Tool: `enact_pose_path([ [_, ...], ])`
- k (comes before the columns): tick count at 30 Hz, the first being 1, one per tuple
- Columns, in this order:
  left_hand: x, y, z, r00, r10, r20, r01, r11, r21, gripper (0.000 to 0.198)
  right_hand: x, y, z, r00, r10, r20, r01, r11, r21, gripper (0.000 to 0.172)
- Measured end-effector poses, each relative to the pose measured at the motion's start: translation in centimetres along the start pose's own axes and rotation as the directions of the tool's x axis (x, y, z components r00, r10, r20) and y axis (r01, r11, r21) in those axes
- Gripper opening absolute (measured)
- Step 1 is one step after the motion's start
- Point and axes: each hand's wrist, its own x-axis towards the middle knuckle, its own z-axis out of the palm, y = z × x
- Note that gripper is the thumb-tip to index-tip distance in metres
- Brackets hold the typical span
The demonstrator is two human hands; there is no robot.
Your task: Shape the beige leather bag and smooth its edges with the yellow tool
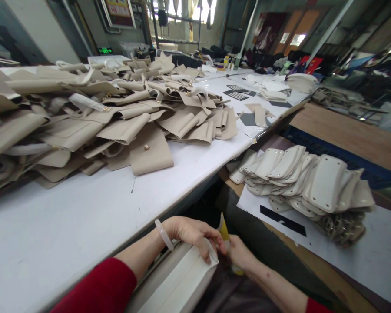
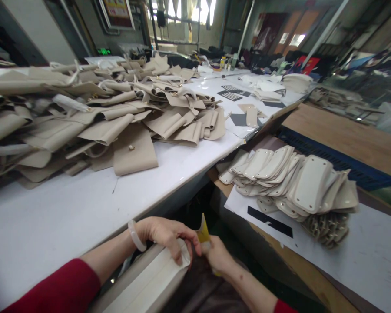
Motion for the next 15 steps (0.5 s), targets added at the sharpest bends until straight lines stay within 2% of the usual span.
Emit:
enact_pose_path([
  [3,0.0,0.3,0.2,0.997,-0.068,-0.031,0.068,0.998,0.006,0.056,-3.0,-1.4,-4.9,0.996,-0.059,-0.066,0.047,0.984,-0.17,0.03],
  [4,0.0,0.5,0.3,0.995,-0.087,-0.039,0.088,0.996,0.013,0.056,-4.3,-2.1,-6.1,0.996,-0.079,-0.047,0.061,0.951,-0.302,0.034],
  [6,0.0,0.8,0.5,0.992,-0.109,-0.065,0.111,0.994,0.02,0.057,-6.7,-3.8,-7.1,0.997,0.011,0.07,0.022,0.888,-0.46,0.04],
  [8,0.0,1.1,0.7,0.99,-0.114,-0.079,0.116,0.993,0.019,0.058,-8.6,-5.3,-6.4,0.972,0.141,0.188,-0.025,0.857,-0.515,0.041],
  [10,-0.1,1.3,0.7,0.989,-0.11,-0.099,0.114,0.993,0.042,0.06,-9.4,-6.1,-4.8,0.941,0.206,0.268,-0.037,0.852,-0.523,0.037],
  [13,-0.3,1.5,0.7,0.986,-0.102,-0.13,0.116,0.987,0.109,0.063,-9.1,-5.9,-2.6,0.918,0.226,0.326,-0.023,0.851,-0.525,0.036],
  [15,-0.3,1.6,0.6,0.986,-0.103,-0.13,0.12,0.984,0.132,0.066,-8.5,-5.2,-1.9,0.917,0.213,0.338,-0.017,0.866,-0.5,0.038],
])
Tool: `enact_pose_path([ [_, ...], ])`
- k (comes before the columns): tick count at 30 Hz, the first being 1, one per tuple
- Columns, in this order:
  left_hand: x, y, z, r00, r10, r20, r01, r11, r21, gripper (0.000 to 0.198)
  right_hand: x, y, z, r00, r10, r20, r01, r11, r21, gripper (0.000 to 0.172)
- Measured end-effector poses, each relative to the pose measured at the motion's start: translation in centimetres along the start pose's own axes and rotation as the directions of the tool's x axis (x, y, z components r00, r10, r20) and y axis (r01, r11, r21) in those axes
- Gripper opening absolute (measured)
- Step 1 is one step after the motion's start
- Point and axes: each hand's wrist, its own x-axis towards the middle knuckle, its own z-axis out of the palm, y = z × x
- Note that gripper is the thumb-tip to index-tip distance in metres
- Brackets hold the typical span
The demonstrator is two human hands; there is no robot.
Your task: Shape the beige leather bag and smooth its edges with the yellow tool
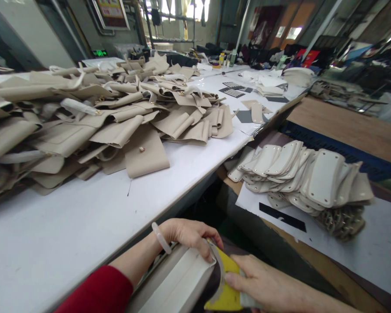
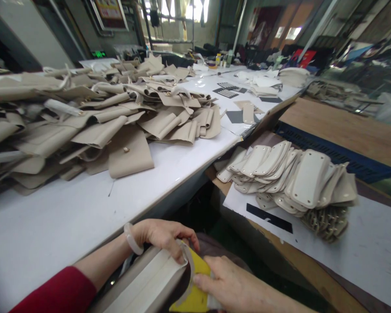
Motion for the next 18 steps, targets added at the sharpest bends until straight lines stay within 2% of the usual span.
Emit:
enact_pose_path([
  [4,0.0,0.2,-0.2,1.0,-0.005,0.006,0.005,0.999,0.034,0.069,0.7,0.4,0.6,1.0,-0.009,-0.014,0.01,0.998,0.059,0.039],
  [8,-0.1,0.3,-0.3,1.0,-0.005,0.015,0.005,0.999,0.044,0.071,0.6,-0.7,1.1,1.0,0.011,-0.02,-0.009,0.995,0.098,0.039],
  [13,-0.2,0.3,-0.4,0.999,-0.021,0.032,0.021,1.0,0.02,0.085,0.9,-1.3,2.0,0.997,-0.077,-0.033,0.082,0.973,0.214,0.043],
  [18,-0.5,0.5,-0.6,0.999,-0.026,0.034,0.024,0.998,0.063,0.091,1.3,-1.0,2.9,0.999,-0.013,-0.05,0.026,0.961,0.276,0.047],
])
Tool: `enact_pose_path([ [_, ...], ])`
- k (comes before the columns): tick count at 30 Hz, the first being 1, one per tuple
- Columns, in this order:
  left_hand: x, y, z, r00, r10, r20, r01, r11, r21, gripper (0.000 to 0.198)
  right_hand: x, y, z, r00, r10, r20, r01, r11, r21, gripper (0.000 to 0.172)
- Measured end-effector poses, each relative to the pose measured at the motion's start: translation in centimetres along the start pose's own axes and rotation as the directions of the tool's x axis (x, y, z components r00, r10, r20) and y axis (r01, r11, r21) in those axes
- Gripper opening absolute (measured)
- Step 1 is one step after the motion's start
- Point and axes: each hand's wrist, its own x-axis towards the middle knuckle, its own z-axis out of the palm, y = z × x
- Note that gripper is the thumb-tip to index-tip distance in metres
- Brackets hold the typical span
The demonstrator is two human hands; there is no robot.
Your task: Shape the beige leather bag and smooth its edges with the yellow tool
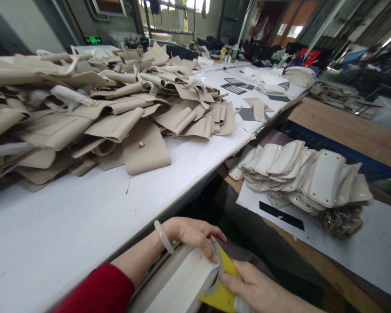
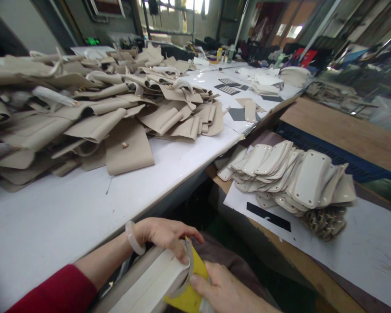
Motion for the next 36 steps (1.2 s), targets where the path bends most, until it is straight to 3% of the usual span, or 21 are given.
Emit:
enact_pose_path([
  [4,-0.1,0.1,0.0,1.0,-0.006,-0.03,0.007,0.999,0.034,0.094,0.3,0.1,0.6,0.992,-0.104,-0.074,0.101,0.994,-0.045,0.046],
  [8,0.2,-0.3,0.1,0.999,-0.01,-0.044,0.01,1.0,0.005,0.1,0.7,0.2,0.9,0.98,-0.187,-0.067,0.187,0.982,-0.012,0.052],
  [14,0.4,-0.6,0.3,0.996,-0.017,-0.083,0.011,0.998,-0.068,0.108,1.1,0.2,1.5,0.98,-0.18,-0.087,0.187,0.979,0.081,0.056],
  [19,0.8,-1.3,0.6,0.996,0.073,-0.042,-0.082,0.949,-0.303,0.124,2.1,0.4,2.6,0.989,-0.123,-0.081,0.132,0.985,0.108,0.06],
  [25,-1.9,-1.6,1.6,0.96,0.086,-0.267,-0.163,0.945,-0.282,0.109,4.2,2.0,4.3,0.987,-0.146,-0.069,0.156,0.971,0.18,0.074],
  [27,-3.4,-1.4,2.5,0.928,0.047,-0.37,-0.162,0.944,-0.287,0.1,4.0,2.6,4.6,0.983,-0.184,-0.013,0.183,0.963,0.199,0.078],
  [30,-5.5,-1.4,4.6,0.817,-0.022,-0.576,-0.169,0.946,-0.277,0.076,2.4,3.4,4.5,0.963,-0.271,0.014,0.261,0.94,0.219,0.078],
  [32,-6.3,-1.5,6.2,0.725,-0.082,-0.684,-0.14,0.955,-0.263,0.063,1.0,3.4,3.8,0.951,-0.291,-0.106,0.307,0.931,0.196,0.074],
  [34,-6.7,-1.5,7.6,0.64,-0.148,-0.754,-0.09,0.96,-0.265,0.06,0.2,3.1,2.8,0.904,-0.282,-0.321,0.351,0.919,0.179,0.071],
  [36,-6.6,-1.3,8.7,0.604,-0.174,-0.778,-0.076,0.959,-0.273,0.058,0.5,2.6,1.8,0.844,-0.262,-0.468,0.391,0.898,0.202,0.068],
])
